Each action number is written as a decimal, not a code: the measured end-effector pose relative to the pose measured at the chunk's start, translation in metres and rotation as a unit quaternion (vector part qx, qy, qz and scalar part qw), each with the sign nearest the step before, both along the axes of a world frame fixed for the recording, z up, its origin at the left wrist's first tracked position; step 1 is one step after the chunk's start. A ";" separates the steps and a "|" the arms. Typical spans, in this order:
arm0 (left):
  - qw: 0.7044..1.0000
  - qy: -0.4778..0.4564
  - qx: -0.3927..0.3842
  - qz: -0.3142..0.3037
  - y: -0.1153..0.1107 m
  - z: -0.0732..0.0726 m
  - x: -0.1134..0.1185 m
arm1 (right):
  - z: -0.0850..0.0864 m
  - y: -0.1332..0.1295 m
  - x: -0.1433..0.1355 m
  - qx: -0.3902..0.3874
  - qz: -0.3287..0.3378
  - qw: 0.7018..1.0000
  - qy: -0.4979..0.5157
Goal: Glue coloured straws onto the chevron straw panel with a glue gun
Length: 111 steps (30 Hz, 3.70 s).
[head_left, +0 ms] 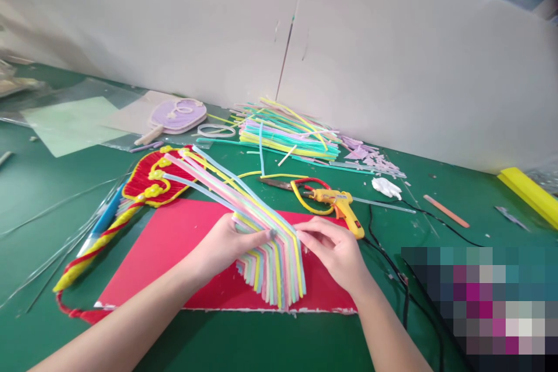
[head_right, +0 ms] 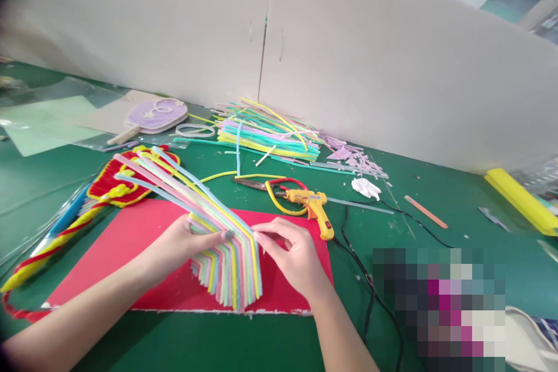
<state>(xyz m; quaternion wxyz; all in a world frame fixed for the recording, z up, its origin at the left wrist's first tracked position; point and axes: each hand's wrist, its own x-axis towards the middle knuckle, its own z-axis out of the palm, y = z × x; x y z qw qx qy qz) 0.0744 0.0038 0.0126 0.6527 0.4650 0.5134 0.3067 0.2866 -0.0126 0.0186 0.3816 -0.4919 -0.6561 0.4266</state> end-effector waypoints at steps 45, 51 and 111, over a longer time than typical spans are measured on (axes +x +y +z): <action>0.992 0.014 0.040 0.116 0.003 -0.004 -0.001 | -0.008 -0.001 -0.007 0.147 -0.004 0.978 -0.146; 0.992 0.011 0.048 0.118 0.004 -0.006 -0.001 | -0.010 -0.001 -0.010 0.155 -0.011 0.977 -0.150; 0.990 -0.006 0.050 0.133 0.002 -0.003 0.001 | -0.015 0.001 -0.017 0.301 -0.052 0.912 -0.274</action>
